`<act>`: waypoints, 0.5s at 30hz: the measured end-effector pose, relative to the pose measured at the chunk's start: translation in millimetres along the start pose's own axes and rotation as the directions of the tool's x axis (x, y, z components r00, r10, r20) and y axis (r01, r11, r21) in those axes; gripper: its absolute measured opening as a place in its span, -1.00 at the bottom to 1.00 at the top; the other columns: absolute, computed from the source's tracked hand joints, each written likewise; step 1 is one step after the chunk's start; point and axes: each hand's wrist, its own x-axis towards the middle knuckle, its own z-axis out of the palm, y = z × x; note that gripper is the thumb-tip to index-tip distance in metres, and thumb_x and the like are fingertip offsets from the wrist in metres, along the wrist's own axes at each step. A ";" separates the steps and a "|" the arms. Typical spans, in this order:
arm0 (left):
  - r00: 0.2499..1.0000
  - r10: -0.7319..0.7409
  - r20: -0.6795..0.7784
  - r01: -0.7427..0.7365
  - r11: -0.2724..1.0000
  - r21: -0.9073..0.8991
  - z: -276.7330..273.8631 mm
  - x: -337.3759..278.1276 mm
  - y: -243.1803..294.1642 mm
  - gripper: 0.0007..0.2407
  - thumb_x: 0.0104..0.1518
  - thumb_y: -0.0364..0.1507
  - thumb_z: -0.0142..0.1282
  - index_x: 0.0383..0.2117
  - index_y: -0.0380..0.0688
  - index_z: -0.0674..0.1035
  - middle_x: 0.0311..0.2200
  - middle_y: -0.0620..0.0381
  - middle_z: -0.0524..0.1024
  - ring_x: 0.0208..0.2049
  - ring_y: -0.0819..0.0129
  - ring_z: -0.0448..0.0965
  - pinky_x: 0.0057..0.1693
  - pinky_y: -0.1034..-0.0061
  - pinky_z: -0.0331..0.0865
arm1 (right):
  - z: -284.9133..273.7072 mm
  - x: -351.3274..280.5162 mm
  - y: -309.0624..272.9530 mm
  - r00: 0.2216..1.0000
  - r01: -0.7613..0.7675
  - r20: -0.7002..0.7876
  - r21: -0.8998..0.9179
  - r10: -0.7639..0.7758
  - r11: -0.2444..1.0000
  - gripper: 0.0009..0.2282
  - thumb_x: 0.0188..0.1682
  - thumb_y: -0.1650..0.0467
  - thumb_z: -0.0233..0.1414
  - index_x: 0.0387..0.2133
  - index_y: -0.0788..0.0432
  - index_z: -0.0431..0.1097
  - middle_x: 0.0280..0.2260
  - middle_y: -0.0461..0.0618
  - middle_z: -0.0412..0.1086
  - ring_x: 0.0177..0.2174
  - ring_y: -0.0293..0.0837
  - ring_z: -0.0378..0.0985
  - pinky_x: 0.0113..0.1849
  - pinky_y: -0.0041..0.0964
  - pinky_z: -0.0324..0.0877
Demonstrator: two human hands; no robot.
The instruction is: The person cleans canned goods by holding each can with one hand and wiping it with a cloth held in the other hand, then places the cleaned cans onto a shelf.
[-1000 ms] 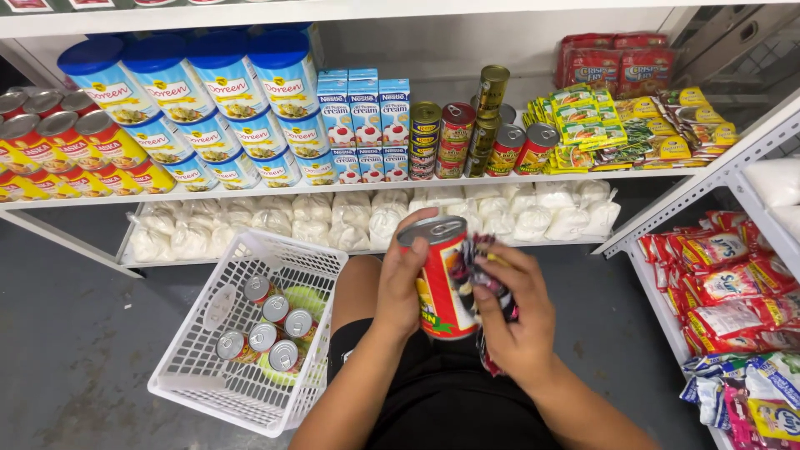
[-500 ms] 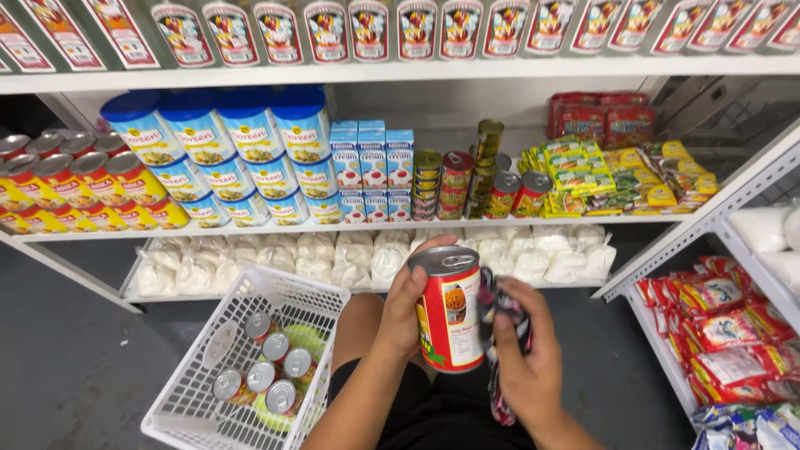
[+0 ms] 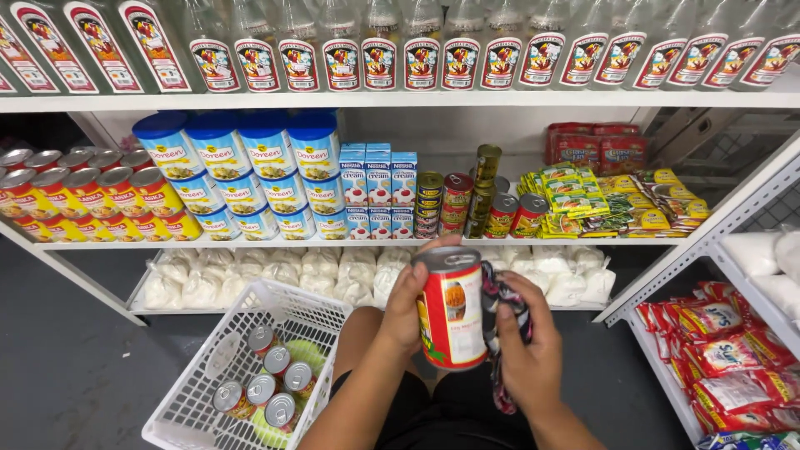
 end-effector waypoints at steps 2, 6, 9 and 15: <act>1.000 0.009 -0.030 -0.009 1.000 -0.020 0.3 0.4 1.6 -0.38 0.26 -0.05 0.05 0.28 -0.33 0.32 0.02 -0.08 0.52 0.05 0.24 0.56 0.22 0.37 0.41 | 1.5 -7.8 -7.5 0.982 0.190 0.013 -0.086 -0.190 0.978 -0.77 0.15 0.45 -0.02 0.04 0.29 0.33 0.10 0.17 0.36 0.13 -0.05 0.39 0.17 -0.20 0.23; 0.998 0.014 -0.062 -0.010 0.998 0.061 9.2 0.1 4.2 -0.41 0.27 -0.09 0.02 0.28 -0.32 0.32 0.02 -0.08 0.53 0.03 0.25 0.56 0.20 0.38 0.40 | -2.3 1.3 -18.5 0.927 0.375 0.072 -0.214 -0.368 0.902 -0.77 0.14 0.43 0.02 0.02 0.25 0.35 0.08 0.15 0.36 0.14 -0.08 0.41 0.17 -0.22 0.26; 0.999 0.007 -0.044 -0.004 0.998 0.065 15.4 -1.2 2.5 -0.42 0.28 -0.11 0.01 0.28 -0.31 0.32 0.02 -0.07 0.54 0.04 0.26 0.56 0.20 0.39 0.40 | -8.9 11.2 -10.0 0.986 0.168 0.028 -0.065 -0.166 0.984 -0.75 0.14 0.44 0.02 0.06 0.26 0.35 0.03 0.06 0.38 -0.01 -0.18 0.40 0.05 -0.29 0.28; 0.998 0.024 -0.051 -0.022 0.999 0.045 21.9 7.0 3.4 -0.43 0.28 -0.10 0.01 0.28 -0.30 0.33 0.02 -0.07 0.54 0.04 0.25 0.56 0.20 0.36 0.41 | -15.2 14.9 10.4 0.983 -0.183 0.024 0.134 0.182 0.974 -0.72 0.16 0.42 0.00 0.12 0.24 0.36 -0.15 0.00 0.41 -0.20 -0.30 0.37 -0.13 -0.38 0.30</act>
